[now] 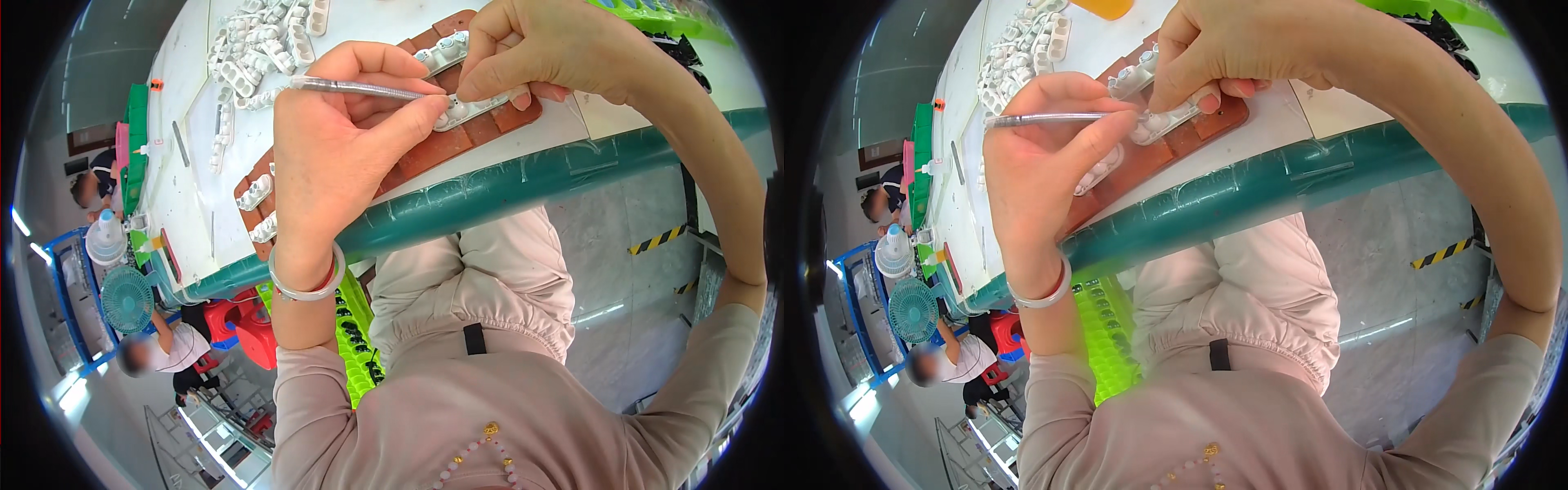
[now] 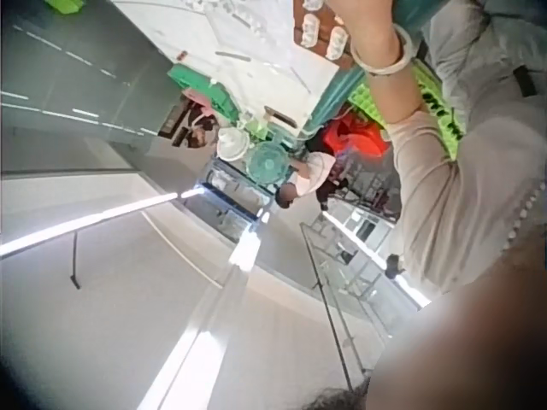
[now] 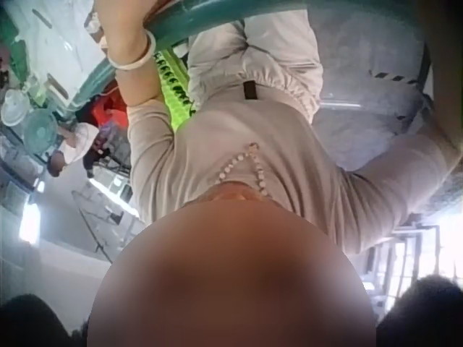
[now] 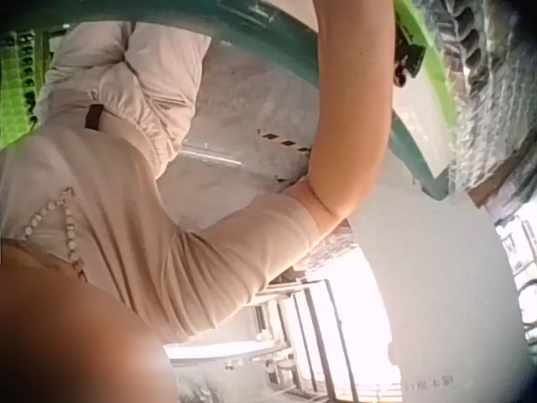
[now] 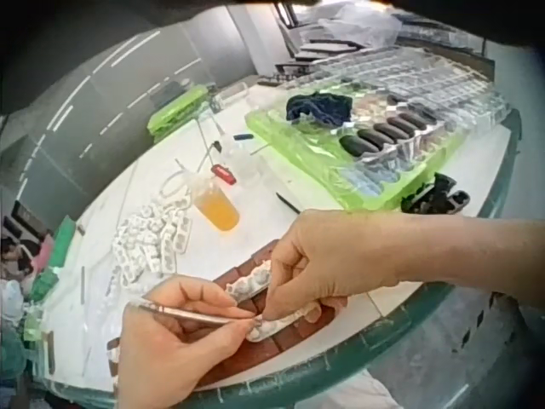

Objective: The person is assembling small white electronic or plastic components into a red tray using a pick tool.

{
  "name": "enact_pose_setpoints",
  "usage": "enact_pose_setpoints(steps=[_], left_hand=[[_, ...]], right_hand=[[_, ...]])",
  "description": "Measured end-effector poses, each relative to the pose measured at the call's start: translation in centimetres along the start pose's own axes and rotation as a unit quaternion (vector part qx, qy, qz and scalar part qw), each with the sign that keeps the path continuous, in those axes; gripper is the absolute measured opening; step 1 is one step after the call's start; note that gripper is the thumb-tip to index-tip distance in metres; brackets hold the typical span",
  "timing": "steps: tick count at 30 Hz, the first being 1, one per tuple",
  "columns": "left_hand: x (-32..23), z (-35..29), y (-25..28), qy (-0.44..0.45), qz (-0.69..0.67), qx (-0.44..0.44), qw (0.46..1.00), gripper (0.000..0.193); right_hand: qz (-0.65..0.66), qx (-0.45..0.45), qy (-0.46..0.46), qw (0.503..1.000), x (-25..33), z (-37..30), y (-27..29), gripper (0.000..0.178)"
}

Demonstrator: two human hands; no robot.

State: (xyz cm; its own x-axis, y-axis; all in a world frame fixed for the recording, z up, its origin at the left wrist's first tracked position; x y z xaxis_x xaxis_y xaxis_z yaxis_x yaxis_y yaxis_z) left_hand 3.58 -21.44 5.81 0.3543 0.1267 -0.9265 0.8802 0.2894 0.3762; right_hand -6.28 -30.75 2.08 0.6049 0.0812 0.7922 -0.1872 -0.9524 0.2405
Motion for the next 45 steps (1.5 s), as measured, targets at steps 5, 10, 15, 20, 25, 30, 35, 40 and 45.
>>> enact_pose_setpoints(steps=[5, 10, 15, 20, 25, 30, 35, 40, 45], left_hand=[[-0.1, -0.1, 0.1, -0.009, -0.004, -0.010, 1.000, 0.019], [-0.4, -0.1, -0.4, -0.006, 0.030, -0.013, 0.999, 0.017], [-0.7, -0.3, -0.4, -0.020, 0.063, -0.015, 0.998, 0.018], [-0.9, -0.1, -0.2, -0.011, 0.141, -0.015, 0.990, 0.017], [-2.3, -0.8, 4.3, -0.057, -0.001, -0.101, 0.993, 0.014], [-0.2, -0.9, 1.1, 0.033, -0.017, -0.016, 0.999, 0.020], [0.5, -0.6, 1.2, 0.023, 0.015, -0.012, 1.000, 0.020], [1.4, -0.3, 0.8, 0.035, -0.045, 0.004, 0.998, 0.018], [0.6, -0.3, 0.5, 0.001, -0.020, -0.011, 1.000, 0.017]], right_hand=[[-0.013, 0.004, 0.000, 1.000, 0.4, 0.0, -0.3, 0.019], [-0.036, -0.019, 0.002, 0.999, 0.7, -0.2, 0.0, 0.019], [-0.059, -0.019, -0.010, 0.998, 0.9, -0.2, 0.0, 0.021], [-0.099, -0.006, -0.017, 0.995, 2.0, -0.6, -0.5, 0.021], [-0.100, -0.085, 0.163, 0.978, 2.7, 1.3, -1.4, 0.013], [-0.123, 0.058, -0.022, 0.990, 2.4, -0.5, -0.9, 0.023], [-0.180, 0.013, -0.039, 0.983, 3.0, -0.6, -1.1, 0.025], [-0.160, 0.009, -0.019, 0.987, 2.8, -0.5, -1.0, 0.025], [-0.190, 0.020, -0.048, 0.980, 2.7, -0.5, -1.0, 0.025]])
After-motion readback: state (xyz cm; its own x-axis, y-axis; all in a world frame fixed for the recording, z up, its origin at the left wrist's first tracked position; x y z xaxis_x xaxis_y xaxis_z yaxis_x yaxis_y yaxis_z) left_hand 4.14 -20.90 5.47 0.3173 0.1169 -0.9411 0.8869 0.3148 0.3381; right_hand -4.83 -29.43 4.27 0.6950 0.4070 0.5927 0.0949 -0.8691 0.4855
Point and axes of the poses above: each hand's wrist, its own z-axis towards the middle knuckle, its own y-axis out of the back of the hand, x = y × z, the point moved 9 cm from there along z, towards the middle knuckle, and after that the axes turned 1 degree about z, right-handed, at the moved point
